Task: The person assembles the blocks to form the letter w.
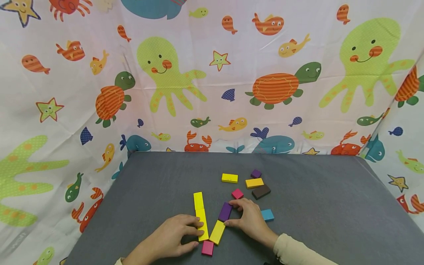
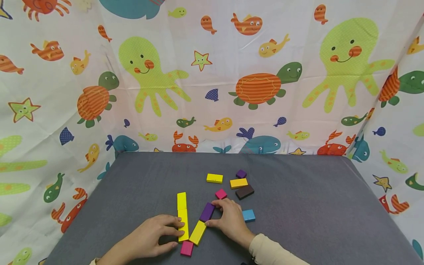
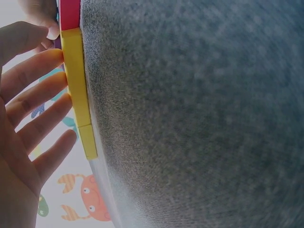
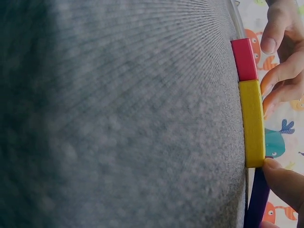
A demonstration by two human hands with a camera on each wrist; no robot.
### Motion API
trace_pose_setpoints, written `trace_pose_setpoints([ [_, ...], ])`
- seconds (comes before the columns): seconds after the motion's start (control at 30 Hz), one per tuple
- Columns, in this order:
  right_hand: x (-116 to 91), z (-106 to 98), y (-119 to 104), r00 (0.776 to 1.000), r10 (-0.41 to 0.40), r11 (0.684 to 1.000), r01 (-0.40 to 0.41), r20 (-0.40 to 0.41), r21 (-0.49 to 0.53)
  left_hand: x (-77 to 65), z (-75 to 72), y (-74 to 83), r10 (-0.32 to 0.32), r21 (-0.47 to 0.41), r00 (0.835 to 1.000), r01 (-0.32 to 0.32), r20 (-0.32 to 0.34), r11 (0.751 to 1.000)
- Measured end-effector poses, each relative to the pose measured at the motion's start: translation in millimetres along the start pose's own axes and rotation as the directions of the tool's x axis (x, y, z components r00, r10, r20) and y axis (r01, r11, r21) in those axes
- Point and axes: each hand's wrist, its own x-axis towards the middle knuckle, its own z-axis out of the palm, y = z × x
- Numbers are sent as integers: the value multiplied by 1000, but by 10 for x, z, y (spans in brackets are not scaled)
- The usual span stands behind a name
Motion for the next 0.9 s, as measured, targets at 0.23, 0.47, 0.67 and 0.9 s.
trace_pose_setpoints([
  [0.23,-7,-5,-6,1000,-1,1000,1,-1,6,-1,5,3,2,7,1000,-2,-6,1000],
  [0.47,-11,-6,5,1000,-15,1000,15,-8,16,4,-5,2,-11,4,1000,11,10,1000],
  [0.67,-5,-6,16,1000,-1,999,2,-10,32,5,0,-2,-6,5,1000,6,5,1000],
  [0.9,66,-47,38,999,27,996,-23,-43,88,3,12,-13,10,12,1000,-10,-9,1000],
])
